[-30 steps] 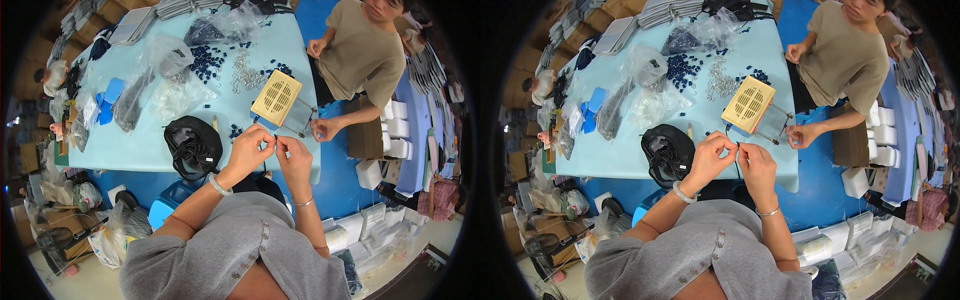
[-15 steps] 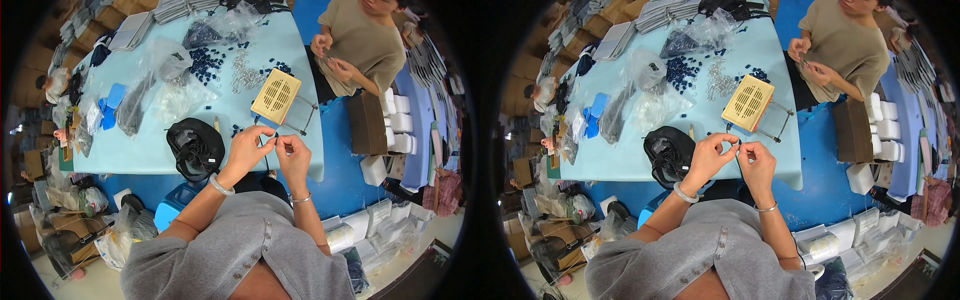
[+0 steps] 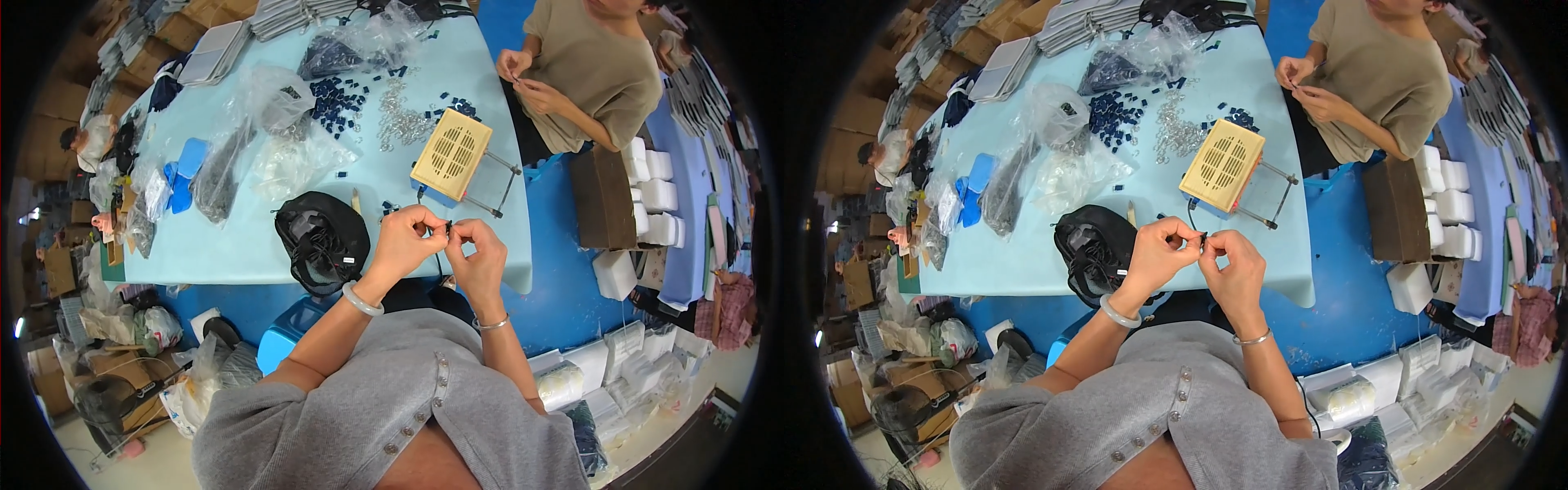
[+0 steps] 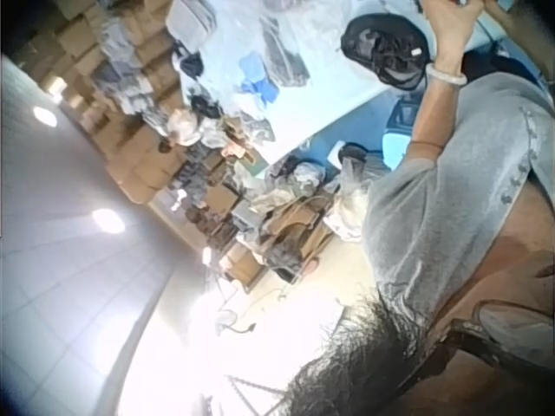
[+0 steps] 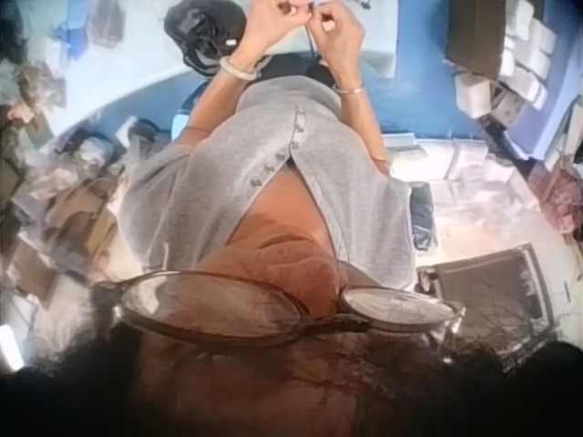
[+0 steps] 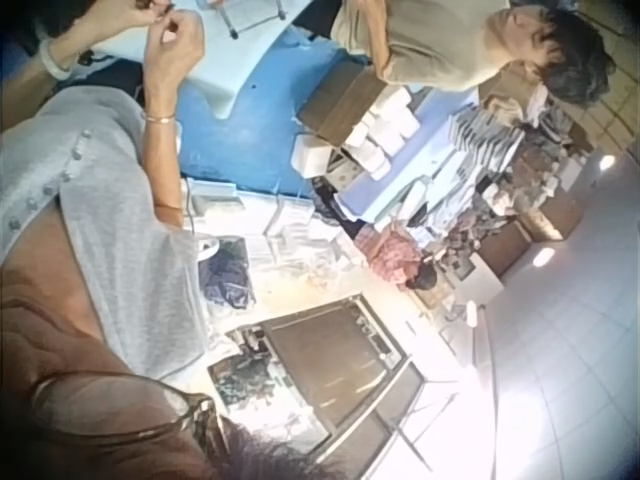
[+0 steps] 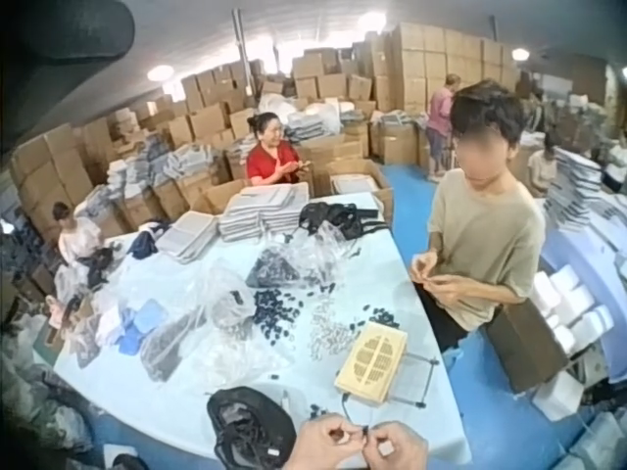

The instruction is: Assemble small plastic clips onto metal wire frames using a manual jig in a workshop.

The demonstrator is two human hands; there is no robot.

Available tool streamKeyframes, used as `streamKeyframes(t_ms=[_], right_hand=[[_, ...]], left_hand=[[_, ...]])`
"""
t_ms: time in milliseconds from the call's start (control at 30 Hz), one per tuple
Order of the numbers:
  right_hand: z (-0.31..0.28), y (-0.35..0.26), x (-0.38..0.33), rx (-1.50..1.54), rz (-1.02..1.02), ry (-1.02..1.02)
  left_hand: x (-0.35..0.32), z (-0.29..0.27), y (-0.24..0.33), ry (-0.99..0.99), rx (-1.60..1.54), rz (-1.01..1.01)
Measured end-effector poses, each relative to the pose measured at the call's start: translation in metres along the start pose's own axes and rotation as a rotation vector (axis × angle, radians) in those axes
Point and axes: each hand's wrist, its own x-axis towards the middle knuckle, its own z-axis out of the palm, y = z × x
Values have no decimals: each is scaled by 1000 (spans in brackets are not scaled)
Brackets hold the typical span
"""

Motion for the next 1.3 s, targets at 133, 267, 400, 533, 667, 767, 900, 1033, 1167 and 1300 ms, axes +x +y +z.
streamKeyframes(t_ms=[133,267,400,533,667,767,900,1033,1167,1300], right_hand=[[8,4,-5,244,224,50],[9,7,-5,469,455,56],[4,1,2,180,297,27],[1,3,-1,-13,238,-13],[4,4,-3,-163,73,26],[7,6,-5,-252,-34,15],[6,8,-5,-216,-120,-38],[10,7,-10,-26,32,-12],[17,16,-15,429,373,26],[11,12,-8,386,441,-21]], left_hand=[[1,6,-2,-7,-187,-110],[2,4,-4,3,-81,-63],[-2,3,3,33,85,47],[-3,5,0,21,157,50],[-3,4,1,-19,108,-48],[-4,2,-1,-31,47,-82],[-6,5,-13,-38,-218,-165],[-8,11,-13,18,-373,-226],[-6,9,-13,-5,-407,-266],[-6,5,-11,-19,-313,-238]])
